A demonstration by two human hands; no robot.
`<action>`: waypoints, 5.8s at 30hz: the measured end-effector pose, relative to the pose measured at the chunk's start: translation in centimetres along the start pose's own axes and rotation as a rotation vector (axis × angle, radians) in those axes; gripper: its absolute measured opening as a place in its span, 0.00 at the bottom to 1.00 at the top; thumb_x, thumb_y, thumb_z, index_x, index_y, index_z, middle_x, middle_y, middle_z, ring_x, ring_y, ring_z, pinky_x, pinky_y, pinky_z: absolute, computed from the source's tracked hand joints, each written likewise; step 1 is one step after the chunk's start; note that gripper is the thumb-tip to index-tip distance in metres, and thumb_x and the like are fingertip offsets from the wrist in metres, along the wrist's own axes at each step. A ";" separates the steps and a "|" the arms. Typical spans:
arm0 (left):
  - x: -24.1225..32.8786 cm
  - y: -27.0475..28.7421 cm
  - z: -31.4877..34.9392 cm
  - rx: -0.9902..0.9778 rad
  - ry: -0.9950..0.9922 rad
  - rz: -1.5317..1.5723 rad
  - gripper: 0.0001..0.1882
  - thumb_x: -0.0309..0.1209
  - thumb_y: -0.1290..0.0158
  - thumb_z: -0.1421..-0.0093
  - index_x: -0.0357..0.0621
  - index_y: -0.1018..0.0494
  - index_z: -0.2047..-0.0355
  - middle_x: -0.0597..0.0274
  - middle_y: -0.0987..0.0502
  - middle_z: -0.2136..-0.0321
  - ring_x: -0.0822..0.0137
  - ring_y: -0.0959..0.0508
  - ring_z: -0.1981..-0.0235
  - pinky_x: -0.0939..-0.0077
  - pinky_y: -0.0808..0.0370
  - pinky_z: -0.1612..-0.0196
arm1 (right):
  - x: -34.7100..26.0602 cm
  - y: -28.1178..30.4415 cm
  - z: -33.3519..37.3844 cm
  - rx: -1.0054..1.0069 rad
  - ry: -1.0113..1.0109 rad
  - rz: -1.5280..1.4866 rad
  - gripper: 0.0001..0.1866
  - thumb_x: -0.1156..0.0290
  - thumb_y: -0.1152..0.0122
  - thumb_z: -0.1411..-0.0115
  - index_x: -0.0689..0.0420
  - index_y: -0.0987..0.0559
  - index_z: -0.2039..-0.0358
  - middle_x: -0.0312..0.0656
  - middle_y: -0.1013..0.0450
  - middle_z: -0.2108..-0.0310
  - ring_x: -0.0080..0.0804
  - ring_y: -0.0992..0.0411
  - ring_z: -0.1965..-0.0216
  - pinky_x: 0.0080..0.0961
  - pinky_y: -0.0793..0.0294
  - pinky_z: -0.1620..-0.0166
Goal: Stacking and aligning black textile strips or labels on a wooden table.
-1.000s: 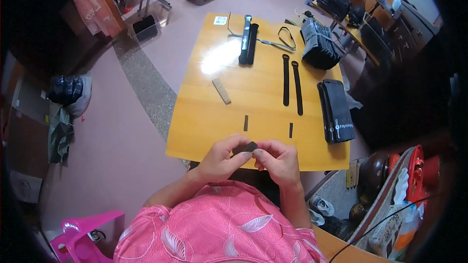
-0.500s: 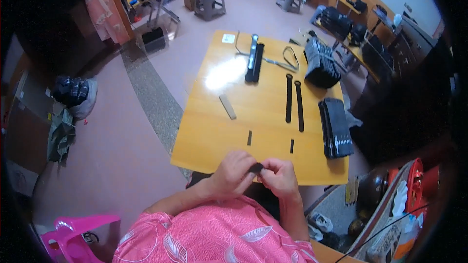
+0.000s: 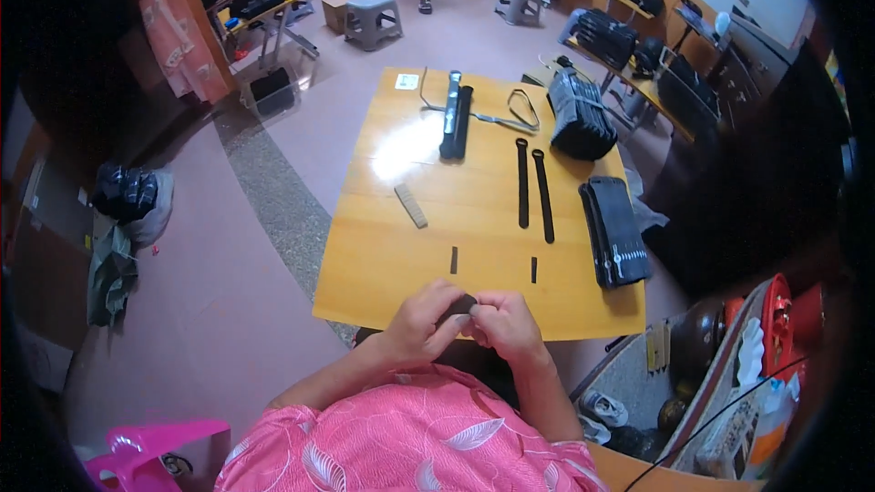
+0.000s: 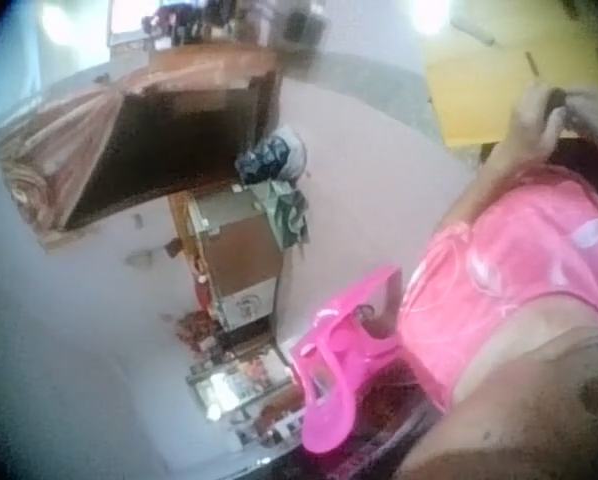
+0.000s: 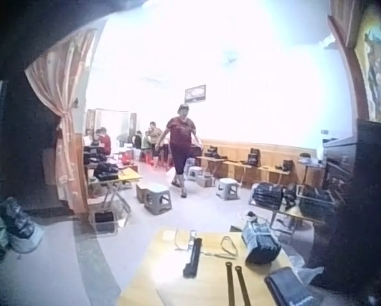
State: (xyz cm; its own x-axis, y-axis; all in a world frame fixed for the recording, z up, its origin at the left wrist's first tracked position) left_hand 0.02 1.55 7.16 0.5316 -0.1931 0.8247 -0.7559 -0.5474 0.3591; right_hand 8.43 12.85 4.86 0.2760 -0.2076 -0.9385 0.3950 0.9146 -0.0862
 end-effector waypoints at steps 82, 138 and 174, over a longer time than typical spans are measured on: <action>-0.3 1.3 0.5 0.113 0.033 -0.103 0.08 0.22 0.45 0.52 0.37 0.28 0.70 0.52 0.30 0.75 0.53 0.28 0.72 0.64 0.32 0.70 | 0.9 -0.8 -0.8 -0.039 0.002 0.097 0.07 0.73 0.44 0.42 0.64 0.21 0.68 0.34 0.25 0.77 0.16 0.30 0.77 0.14 0.30 0.74; -2.2 13.8 4.3 0.809 0.368 0.856 0.10 0.31 0.55 0.36 0.36 0.35 0.60 0.55 0.28 0.70 0.71 0.29 0.79 0.76 0.33 0.76 | -18.5 14.0 -7.8 0.686 0.771 -0.186 0.08 0.73 0.45 0.40 0.66 0.24 0.66 0.44 0.24 0.73 0.24 0.26 0.78 0.18 0.23 0.74; -9.4 -1.7 -1.8 -0.197 0.808 1.111 0.31 0.50 0.72 0.31 0.37 0.32 0.48 0.56 0.24 0.64 0.65 0.24 0.67 0.71 0.28 0.62 | -4.7 12.8 4.4 0.659 0.592 -0.062 0.09 0.77 0.44 0.41 0.68 0.22 0.62 0.44 0.25 0.77 0.25 0.29 0.80 0.18 0.30 0.75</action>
State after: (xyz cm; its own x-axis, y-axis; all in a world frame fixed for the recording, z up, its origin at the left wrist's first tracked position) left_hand -4.43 5.77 -0.40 -0.6928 0.1102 0.7127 -0.7092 -0.2831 -0.6456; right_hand 16.08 24.05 9.66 -0.1893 0.1307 -0.9732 0.8690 0.4838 -0.1041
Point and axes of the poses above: each hand's wrist, its own z-axis away from the middle knuckle, its own y-axis out of the back of the hand, x = y × z, the point moved 5 cm from there along -z, towards the middle knuckle
